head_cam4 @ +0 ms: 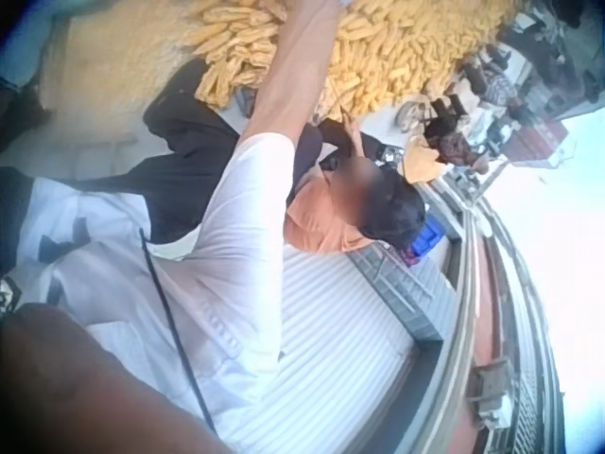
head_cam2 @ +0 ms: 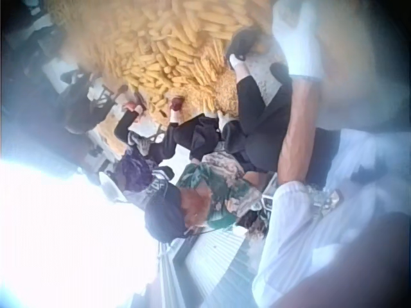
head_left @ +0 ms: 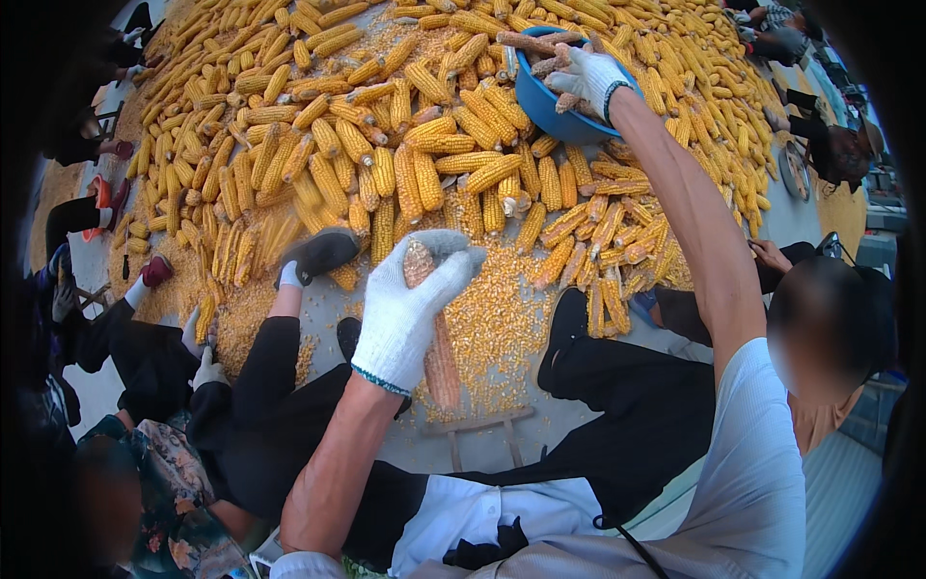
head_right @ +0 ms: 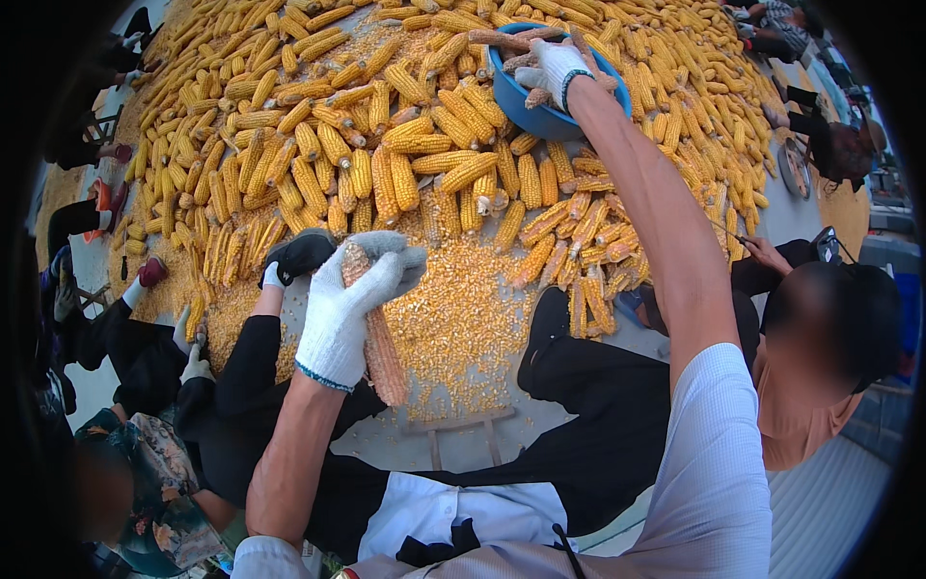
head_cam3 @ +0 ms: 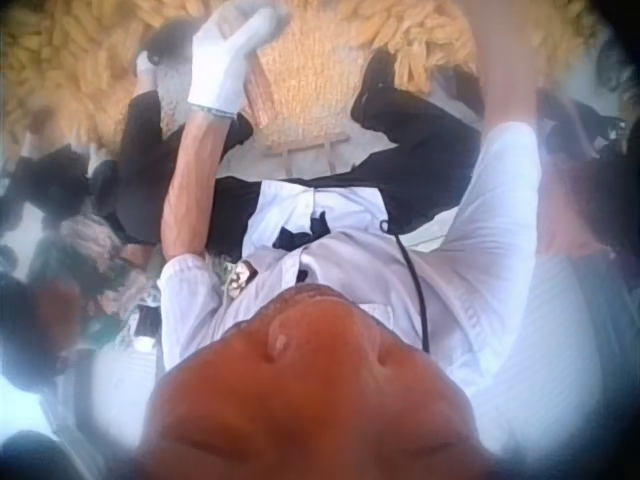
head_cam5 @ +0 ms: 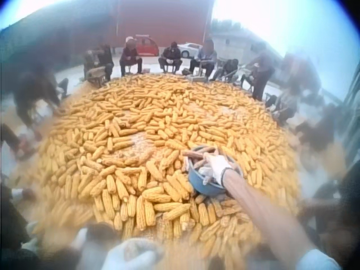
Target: The person sits on the ground and shells corn cobs by hand, removing kernels from the cob and placing the empty cobs into a blue basin. The task is performed continuously with other people also shelling corn nearby.
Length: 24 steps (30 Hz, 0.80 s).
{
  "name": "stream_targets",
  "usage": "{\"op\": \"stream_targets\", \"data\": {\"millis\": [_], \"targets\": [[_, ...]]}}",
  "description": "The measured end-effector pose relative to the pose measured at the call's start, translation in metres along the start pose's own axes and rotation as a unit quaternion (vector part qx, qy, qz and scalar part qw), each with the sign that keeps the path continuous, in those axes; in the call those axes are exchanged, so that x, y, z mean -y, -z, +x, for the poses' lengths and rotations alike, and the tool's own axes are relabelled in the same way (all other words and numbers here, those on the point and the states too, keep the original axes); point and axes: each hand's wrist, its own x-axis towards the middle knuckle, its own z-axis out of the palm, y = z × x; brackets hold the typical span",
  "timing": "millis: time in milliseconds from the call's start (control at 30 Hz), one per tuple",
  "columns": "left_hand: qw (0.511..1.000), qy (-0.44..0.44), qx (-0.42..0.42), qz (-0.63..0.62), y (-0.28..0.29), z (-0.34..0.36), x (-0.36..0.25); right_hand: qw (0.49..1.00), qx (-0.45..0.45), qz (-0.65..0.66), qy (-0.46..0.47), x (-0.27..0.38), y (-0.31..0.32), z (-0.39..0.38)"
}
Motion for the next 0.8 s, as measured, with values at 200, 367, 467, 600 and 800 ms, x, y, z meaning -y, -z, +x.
{"op": "stream_targets", "data": {"millis": [200,367,467,600,800], "targets": [[1.000,0.004,0.004,0.010,-0.004,0.001,0.006,0.992,0.064,-0.040,0.104,-0.038,0.014,-0.072],[0.999,0.008,0.009,0.030,-0.006,-0.002,0.012,0.964,0.118,-0.230,0.064,-0.099,0.052,-0.108],[1.000,0.013,0.014,0.025,-0.010,0.000,0.015,0.872,0.183,-0.452,0.035,-0.157,0.086,-0.111],[0.999,0.017,0.005,0.026,-0.011,0.002,0.019,0.687,0.247,-0.680,0.073,-0.225,0.083,-0.123],[0.998,0.051,-0.008,0.022,-0.013,0.005,0.022,0.660,0.234,-0.697,0.158,-0.291,0.032,-0.118]]}}
